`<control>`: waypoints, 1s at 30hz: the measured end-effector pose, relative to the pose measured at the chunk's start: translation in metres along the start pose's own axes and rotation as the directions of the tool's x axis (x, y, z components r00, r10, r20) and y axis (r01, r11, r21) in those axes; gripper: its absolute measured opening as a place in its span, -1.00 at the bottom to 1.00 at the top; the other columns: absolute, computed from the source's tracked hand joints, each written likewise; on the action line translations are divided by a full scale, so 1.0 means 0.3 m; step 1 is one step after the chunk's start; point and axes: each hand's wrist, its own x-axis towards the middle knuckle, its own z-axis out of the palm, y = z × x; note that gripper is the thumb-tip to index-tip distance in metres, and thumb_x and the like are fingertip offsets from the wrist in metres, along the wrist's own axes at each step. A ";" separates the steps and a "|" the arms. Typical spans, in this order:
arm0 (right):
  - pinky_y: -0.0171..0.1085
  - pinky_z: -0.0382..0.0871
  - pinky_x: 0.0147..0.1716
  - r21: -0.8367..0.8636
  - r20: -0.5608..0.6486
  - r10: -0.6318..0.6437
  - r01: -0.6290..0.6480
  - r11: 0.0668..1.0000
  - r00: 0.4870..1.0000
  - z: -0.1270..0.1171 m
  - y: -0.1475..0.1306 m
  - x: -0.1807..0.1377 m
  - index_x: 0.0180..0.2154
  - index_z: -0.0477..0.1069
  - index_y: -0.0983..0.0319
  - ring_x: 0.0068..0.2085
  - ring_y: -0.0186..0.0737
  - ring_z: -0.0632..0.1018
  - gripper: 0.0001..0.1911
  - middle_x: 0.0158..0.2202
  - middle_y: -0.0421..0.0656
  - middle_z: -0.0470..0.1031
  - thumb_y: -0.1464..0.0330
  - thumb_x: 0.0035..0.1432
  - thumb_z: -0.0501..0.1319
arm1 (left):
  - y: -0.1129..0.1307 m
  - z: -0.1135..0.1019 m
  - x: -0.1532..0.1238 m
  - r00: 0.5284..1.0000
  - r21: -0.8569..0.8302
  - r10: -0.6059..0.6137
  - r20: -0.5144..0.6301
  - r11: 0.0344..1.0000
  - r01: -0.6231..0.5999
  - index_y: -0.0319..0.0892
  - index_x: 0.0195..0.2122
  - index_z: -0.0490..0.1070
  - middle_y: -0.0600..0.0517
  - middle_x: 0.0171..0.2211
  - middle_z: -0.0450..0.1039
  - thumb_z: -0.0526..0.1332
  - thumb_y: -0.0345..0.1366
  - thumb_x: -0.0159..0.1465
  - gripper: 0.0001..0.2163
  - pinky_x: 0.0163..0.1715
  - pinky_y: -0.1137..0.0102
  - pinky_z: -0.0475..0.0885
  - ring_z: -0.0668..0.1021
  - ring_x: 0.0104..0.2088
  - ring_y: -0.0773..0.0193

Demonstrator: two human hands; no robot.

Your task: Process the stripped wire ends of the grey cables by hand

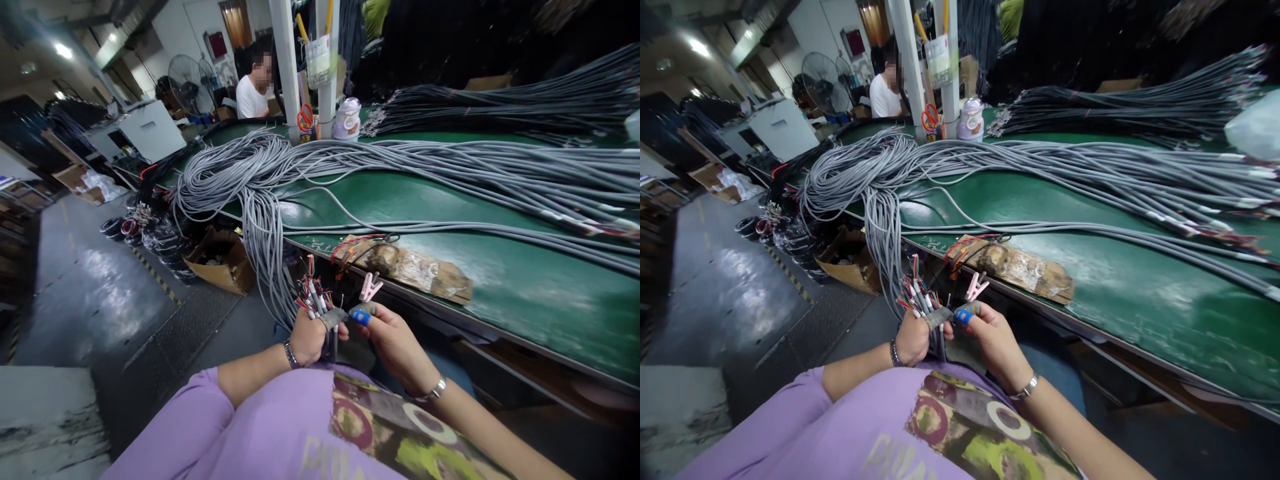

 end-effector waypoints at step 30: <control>-0.23 0.31 -0.49 0.318 0.324 0.201 -0.307 0.897 0.925 0.034 -0.011 0.004 -0.56 0.32 0.21 -0.55 -0.26 0.44 -0.67 -0.64 -0.29 0.28 0.21 -0.14 0.43 | 0.020 0.011 -0.024 0.997 -0.014 -0.032 0.070 0.999 0.033 -0.29 -0.64 0.41 0.04 -0.75 0.35 0.43 0.00 -0.15 -0.59 -0.62 0.42 0.39 0.41 -0.71 0.36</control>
